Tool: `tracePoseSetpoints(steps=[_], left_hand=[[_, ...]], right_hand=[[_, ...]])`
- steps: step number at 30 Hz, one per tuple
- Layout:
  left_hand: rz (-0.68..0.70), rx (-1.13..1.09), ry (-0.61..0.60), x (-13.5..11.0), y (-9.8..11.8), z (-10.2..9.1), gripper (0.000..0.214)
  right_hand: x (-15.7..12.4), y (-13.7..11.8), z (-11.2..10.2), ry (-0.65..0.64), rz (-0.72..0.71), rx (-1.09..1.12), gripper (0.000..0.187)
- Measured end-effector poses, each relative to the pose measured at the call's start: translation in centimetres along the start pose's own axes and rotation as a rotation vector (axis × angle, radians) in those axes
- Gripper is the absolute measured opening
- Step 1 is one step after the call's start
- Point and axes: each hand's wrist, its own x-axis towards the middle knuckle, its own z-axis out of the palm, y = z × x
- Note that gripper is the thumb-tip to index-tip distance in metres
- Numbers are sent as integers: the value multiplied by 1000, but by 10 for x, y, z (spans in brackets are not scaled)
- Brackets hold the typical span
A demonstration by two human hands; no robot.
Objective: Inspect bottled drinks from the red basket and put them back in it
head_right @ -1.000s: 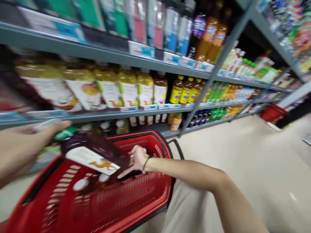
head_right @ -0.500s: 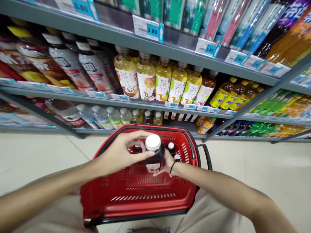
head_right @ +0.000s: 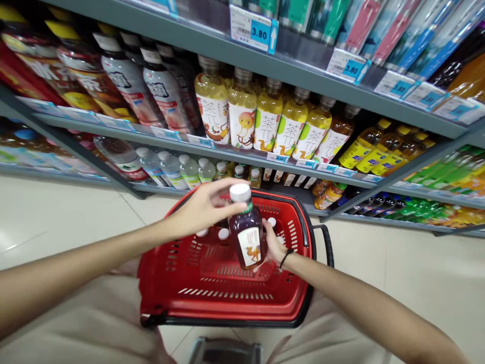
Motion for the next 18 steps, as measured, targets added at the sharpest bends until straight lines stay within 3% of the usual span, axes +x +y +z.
tracePoseSetpoints(steps=[4, 7, 11, 15, 18], left_hand=[[-48, -63, 124, 23, -21, -26, 54], [-132, -64, 168, 28, -29, -39, 63], [-170, -66, 206, 27, -37, -46, 69], [-199, -87, 238, 30, -46, -49, 71], [-225, -96, 274, 33, -49, -51, 71]], right_hand=[[-16, -7, 16, -104, -28, -111, 94], [-20, -9, 17, -156, -74, -195, 88], [-20, -5, 15, -108, -184, -309, 70], [-14, 0, 13, -122, -249, -385, 82], [-9, 0, 11, -57, -298, -375, 85]])
